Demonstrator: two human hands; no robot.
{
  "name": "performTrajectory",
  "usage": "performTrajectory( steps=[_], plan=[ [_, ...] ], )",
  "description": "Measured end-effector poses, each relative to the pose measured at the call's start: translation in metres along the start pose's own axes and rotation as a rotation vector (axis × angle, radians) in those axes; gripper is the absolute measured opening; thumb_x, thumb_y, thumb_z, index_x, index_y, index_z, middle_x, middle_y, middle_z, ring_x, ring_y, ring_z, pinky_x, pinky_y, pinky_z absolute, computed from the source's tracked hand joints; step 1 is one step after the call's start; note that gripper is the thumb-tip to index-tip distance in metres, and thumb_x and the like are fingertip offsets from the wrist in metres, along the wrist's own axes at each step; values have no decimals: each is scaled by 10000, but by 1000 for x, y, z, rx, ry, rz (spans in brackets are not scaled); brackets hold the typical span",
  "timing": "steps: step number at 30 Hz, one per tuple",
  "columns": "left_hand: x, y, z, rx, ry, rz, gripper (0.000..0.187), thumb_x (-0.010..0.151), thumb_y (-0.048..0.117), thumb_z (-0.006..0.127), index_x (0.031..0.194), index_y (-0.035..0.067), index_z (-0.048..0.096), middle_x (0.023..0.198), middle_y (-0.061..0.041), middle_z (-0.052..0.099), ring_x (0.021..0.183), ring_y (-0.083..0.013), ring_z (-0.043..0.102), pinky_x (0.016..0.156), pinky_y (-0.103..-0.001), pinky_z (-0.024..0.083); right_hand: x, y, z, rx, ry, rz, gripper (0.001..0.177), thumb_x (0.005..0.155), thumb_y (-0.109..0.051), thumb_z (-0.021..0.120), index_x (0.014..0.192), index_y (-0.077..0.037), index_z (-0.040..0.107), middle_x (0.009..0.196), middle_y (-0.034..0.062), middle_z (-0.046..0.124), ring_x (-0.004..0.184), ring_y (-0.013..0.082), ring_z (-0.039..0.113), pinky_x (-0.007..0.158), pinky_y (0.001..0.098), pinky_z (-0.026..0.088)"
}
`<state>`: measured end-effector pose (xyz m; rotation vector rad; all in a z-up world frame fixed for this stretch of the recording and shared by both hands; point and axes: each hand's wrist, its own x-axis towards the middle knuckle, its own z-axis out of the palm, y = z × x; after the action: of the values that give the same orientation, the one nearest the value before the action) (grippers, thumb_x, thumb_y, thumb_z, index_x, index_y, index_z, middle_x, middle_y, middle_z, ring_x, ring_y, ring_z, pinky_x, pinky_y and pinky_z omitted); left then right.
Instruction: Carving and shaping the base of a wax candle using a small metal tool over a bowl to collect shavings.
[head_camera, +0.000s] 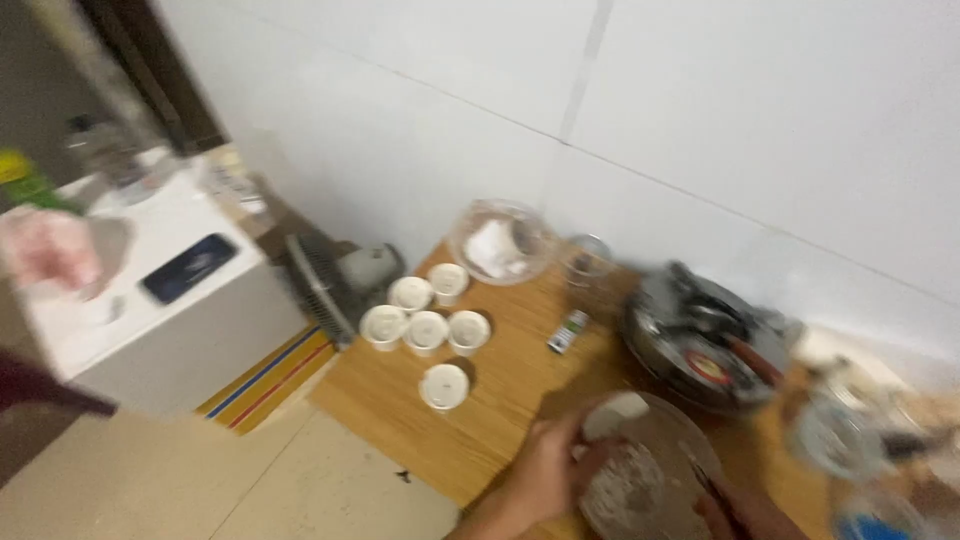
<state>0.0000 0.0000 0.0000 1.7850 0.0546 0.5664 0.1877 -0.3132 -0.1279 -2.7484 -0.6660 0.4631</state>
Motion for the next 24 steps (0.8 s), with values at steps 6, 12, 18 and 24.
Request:
performTrajectory(
  steps=[6,12,18,24],
  plan=[
    [5,-9,54,-504,-26,-477,309,939,154,666,1242,102,684,1000,-115,860,895,-161,821,749,-286,642,-108,-107,-69,33,388,99,331,876,-473,638,1186,-388,716,1085,-16,793,1007,256,749,800,420,567],
    [5,16,71,-412,-52,-422,398,934,189,639,1311,62,664,978,-170,864,880,-240,851,820,-334,625,-153,-115,-92,308,462,68,325,923,-302,642,1222,-229,745,1110,-21,826,996,183,766,823,344,548],
    [-10,44,65,-303,51,-459,461,893,212,683,1324,47,696,1096,-145,828,967,-216,760,811,-308,579,-191,-88,-82,551,648,190,349,937,-248,644,1260,-143,724,932,-1,866,832,153,804,745,328,564],
    [-29,73,54,-299,108,-510,442,924,154,643,1337,-2,665,975,-239,854,920,-295,826,842,-379,611,-217,-86,-85,743,584,419,380,882,-222,736,1254,-278,796,949,-26,868,755,100,795,764,252,588]
  ],
)
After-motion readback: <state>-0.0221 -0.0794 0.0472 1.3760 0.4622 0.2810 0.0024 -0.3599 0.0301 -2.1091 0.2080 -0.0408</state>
